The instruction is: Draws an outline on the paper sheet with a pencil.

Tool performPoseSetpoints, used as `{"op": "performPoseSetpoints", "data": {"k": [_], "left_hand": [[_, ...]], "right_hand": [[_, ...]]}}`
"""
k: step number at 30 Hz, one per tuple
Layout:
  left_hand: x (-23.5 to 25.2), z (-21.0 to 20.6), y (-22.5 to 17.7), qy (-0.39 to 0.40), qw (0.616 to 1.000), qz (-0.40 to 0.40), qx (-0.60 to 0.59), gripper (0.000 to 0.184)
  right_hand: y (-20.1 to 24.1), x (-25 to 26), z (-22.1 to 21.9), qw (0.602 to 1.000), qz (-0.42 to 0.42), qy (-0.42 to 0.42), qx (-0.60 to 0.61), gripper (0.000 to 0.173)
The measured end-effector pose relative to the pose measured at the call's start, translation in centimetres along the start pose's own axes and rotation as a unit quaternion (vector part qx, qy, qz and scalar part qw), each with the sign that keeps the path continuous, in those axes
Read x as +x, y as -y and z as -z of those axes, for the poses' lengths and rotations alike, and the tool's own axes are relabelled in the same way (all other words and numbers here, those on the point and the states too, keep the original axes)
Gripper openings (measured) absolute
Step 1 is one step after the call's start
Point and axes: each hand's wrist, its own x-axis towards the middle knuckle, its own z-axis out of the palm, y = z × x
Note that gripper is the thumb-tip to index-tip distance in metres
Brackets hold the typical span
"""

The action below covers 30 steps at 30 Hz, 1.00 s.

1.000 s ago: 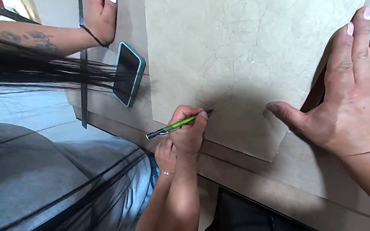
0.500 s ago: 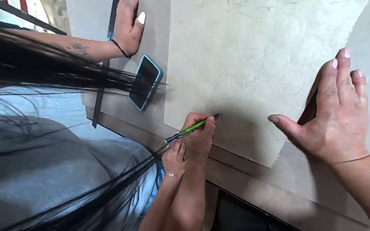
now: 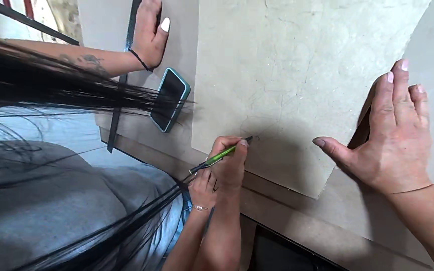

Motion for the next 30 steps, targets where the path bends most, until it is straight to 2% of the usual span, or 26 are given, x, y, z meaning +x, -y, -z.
{"op": "performPoseSetpoints", "data": {"k": [4,12,22,25,30], "left_hand": [[0.2,0.2,-0.1,0.031,0.999,-0.005,0.0,0.008],[0.2,0.0,-0.2,0.026,1.0,-0.008,-0.002,0.009],[-0.1,-0.8,0.0,-0.046,0.997,-0.018,0.051,0.01],[0.2,0.4,-0.5,-0.026,0.999,0.024,-0.007,0.005],[1.0,1.3,0.1,0.043,0.999,0.001,-0.015,0.006]], "right_hand": [[0.0,0.0,0.0,1.0,0.001,0.001,0.005,0.126],[-0.1,0.0,-0.1,1.0,0.001,0.003,0.001,0.126],[-0.1,-0.1,0.0,1.0,0.001,0.0,0.004,0.126],[0.0,-0.2,0.0,1.0,0.0,0.0,0.003,0.127],[-0.2,-0.1,0.0,1.0,0.004,0.0,-0.003,0.126]]}}
